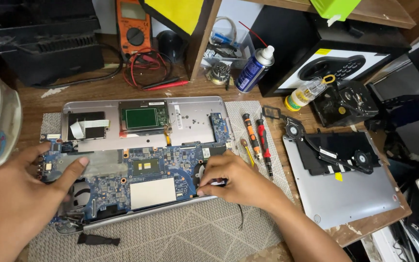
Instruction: Installing a motherboard into a laptop chassis, connecting internal cables, and securing it with screws.
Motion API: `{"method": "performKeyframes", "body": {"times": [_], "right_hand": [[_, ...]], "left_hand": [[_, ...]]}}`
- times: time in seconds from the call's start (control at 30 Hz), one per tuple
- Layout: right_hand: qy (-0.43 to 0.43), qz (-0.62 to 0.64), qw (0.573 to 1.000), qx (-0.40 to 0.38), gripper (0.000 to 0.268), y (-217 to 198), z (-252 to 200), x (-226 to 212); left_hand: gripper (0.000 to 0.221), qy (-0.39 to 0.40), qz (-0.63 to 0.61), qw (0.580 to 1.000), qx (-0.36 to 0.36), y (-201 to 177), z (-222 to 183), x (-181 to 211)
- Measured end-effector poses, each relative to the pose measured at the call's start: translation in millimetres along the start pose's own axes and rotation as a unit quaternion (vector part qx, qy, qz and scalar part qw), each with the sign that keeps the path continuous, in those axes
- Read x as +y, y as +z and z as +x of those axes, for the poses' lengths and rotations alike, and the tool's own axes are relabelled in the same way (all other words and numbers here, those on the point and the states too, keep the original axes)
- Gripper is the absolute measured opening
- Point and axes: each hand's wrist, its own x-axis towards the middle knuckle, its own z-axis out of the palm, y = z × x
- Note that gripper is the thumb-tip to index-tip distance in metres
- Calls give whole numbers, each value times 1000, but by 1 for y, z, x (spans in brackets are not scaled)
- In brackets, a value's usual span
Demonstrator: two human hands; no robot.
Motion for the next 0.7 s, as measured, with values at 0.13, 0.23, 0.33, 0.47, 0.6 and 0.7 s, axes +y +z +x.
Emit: {"method": "performKeyframes", "body": {"times": [0.13,0.23,0.33,0.47,0.6,0.7], "right_hand": [[56,4,998,0,10,1,0,-6],[61,14,998,-12,11,0,0,-6],[36,19,999,-15,12,-4,-1,-6],[19,-3,998,-56,16,-5,-3,-1],[27,-21,997,-63,12,-4,-4,-2],[9,-20,998,-60,17,-4,-4,1]], "left_hand": [[80,-31,-43,998,-27,-4,-2,7],[78,-6,-23,999,-27,-2,0,3],[81,-22,-24,999,-29,-3,0,5],[73,-61,-118,990,-52,-8,-3,12],[73,-61,-124,988,-63,-10,-3,14],[72,-65,-124,988,-67,-12,-4,16]]}}
